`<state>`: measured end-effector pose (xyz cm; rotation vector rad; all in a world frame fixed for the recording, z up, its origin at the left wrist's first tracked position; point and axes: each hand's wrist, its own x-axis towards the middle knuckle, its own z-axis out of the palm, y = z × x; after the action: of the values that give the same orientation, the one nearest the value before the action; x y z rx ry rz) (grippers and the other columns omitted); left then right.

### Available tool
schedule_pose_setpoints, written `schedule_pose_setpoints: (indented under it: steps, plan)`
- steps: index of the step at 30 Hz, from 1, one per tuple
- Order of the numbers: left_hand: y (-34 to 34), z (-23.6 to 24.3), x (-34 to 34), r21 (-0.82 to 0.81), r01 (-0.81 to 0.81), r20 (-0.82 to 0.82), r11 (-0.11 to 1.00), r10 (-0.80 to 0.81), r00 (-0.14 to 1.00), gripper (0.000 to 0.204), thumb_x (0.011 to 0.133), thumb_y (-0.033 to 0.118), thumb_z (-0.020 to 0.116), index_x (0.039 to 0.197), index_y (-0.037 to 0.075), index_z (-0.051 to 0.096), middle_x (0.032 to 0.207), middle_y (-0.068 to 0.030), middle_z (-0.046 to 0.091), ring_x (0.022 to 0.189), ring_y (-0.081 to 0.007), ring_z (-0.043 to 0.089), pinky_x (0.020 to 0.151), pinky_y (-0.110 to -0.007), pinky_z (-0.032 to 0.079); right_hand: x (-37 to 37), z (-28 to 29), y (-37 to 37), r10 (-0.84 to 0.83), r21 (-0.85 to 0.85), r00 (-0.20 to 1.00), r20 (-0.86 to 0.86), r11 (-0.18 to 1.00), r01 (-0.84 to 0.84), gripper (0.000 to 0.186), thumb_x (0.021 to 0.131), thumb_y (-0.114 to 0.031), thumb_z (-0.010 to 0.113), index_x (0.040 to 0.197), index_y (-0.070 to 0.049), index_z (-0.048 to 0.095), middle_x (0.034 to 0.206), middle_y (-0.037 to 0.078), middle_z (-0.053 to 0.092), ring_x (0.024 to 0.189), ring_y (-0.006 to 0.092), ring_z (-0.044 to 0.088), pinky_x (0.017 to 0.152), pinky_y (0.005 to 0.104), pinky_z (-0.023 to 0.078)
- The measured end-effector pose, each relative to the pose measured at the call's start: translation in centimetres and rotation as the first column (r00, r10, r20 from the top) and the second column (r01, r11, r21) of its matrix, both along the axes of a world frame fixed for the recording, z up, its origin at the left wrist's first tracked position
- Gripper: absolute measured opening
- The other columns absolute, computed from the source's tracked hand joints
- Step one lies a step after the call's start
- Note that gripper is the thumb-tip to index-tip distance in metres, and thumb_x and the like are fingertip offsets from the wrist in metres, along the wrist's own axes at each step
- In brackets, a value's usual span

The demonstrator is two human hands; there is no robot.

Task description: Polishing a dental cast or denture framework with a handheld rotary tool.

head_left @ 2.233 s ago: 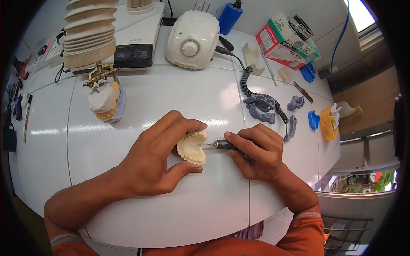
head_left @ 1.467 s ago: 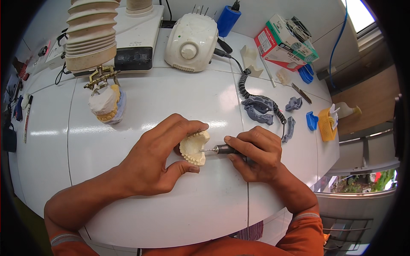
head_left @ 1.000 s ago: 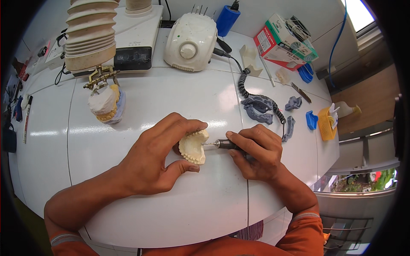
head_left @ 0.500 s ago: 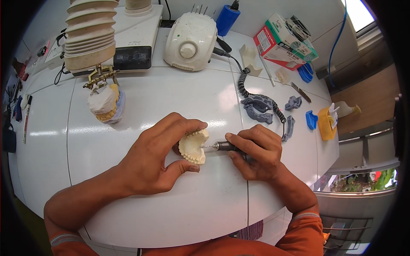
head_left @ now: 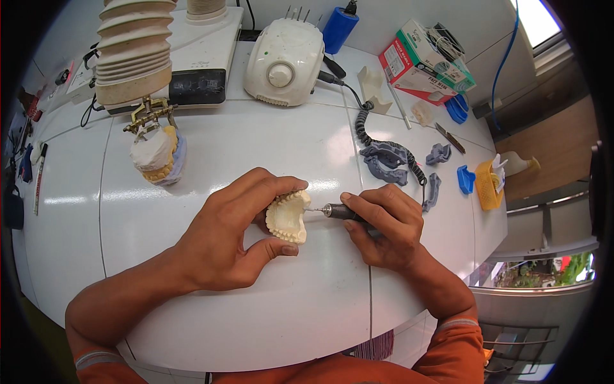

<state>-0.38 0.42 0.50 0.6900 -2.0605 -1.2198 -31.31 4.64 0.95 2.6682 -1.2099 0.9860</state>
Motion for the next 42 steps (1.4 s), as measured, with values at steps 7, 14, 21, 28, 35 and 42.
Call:
schedule_pose_setpoints:
  steps: [7,14,21,28,35,42]
  plan:
    - [0.06,0.52,0.08,0.086,0.017,-0.001,0.996,-0.017,1.000,0.067,0.092,0.018,0.091,0.150,-0.004,0.065,0.121,-0.0169,0.072,0.104,-0.0260,0.075,0.089,-0.036,0.064,0.01,0.01,-0.02,-0.010,-0.009,1.000,0.004,1.000,0.011,0.047,0.077,-0.005,0.092,0.124,-0.004,0.085,0.095,0.009,0.076,0.072,0.0214,0.067,0.062,0.0348,0.054]
    - [0.00,0.89,0.12,0.107,0.024,0.043,0.994,-0.029,0.999,0.063,0.096,0.024,0.089,0.146,-0.007,0.068,0.115,-0.0171,0.074,0.101,-0.0257,0.077,0.088,-0.036,0.064,-0.01,-0.13,-0.06,0.005,0.004,1.000,-0.001,1.000,-0.005,0.047,0.078,-0.005,0.092,0.124,-0.004,0.085,0.095,0.009,0.076,0.072,0.0211,0.067,0.062,0.0344,0.054]
    - [-0.05,0.82,0.15,0.119,0.030,0.044,0.992,-0.035,0.998,0.060,0.098,0.024,0.087,0.144,-0.009,0.068,0.115,-0.0176,0.075,0.102,-0.0259,0.078,0.088,-0.035,0.065,0.00,-0.07,-0.05,0.005,0.010,1.000,-0.004,1.000,-0.005,0.047,0.078,-0.005,0.092,0.124,-0.004,0.085,0.094,0.008,0.075,0.071,0.0210,0.067,0.062,0.0342,0.053]
    - [-0.05,0.73,0.17,0.121,0.026,0.040,0.992,-0.031,0.999,0.060,0.097,0.023,0.087,0.144,-0.009,0.068,0.115,-0.0176,0.074,0.103,-0.0254,0.078,0.088,-0.035,0.065,0.22,0.08,0.08,0.007,0.016,1.000,0.001,1.000,-0.007,0.048,0.077,-0.005,0.092,0.124,-0.005,0.085,0.093,0.007,0.075,0.071,0.0210,0.066,0.061,0.0342,0.053]
    - [0.02,0.74,0.13,0.140,0.024,0.024,0.990,-0.028,0.999,0.058,0.097,0.021,0.087,0.143,-0.009,0.068,0.115,-0.0172,0.074,0.102,-0.0249,0.078,0.088,-0.035,0.064,0.27,0.04,0.14,0.017,0.016,1.000,0.003,1.000,-0.017,0.047,0.076,-0.005,0.091,0.123,-0.005,0.085,0.092,0.007,0.074,0.071,0.0210,0.066,0.061,0.0344,0.053]
    - [0.00,0.81,0.17,0.117,0.022,0.037,0.993,-0.026,0.999,0.059,0.097,0.022,0.087,0.144,-0.009,0.068,0.115,-0.0171,0.074,0.101,-0.0247,0.078,0.087,-0.035,0.064,0.20,-0.02,0.01,0.014,0.010,1.000,0.008,1.000,-0.014,0.047,0.076,-0.005,0.091,0.123,-0.005,0.085,0.092,0.007,0.074,0.070,0.0210,0.066,0.060,0.0341,0.053]
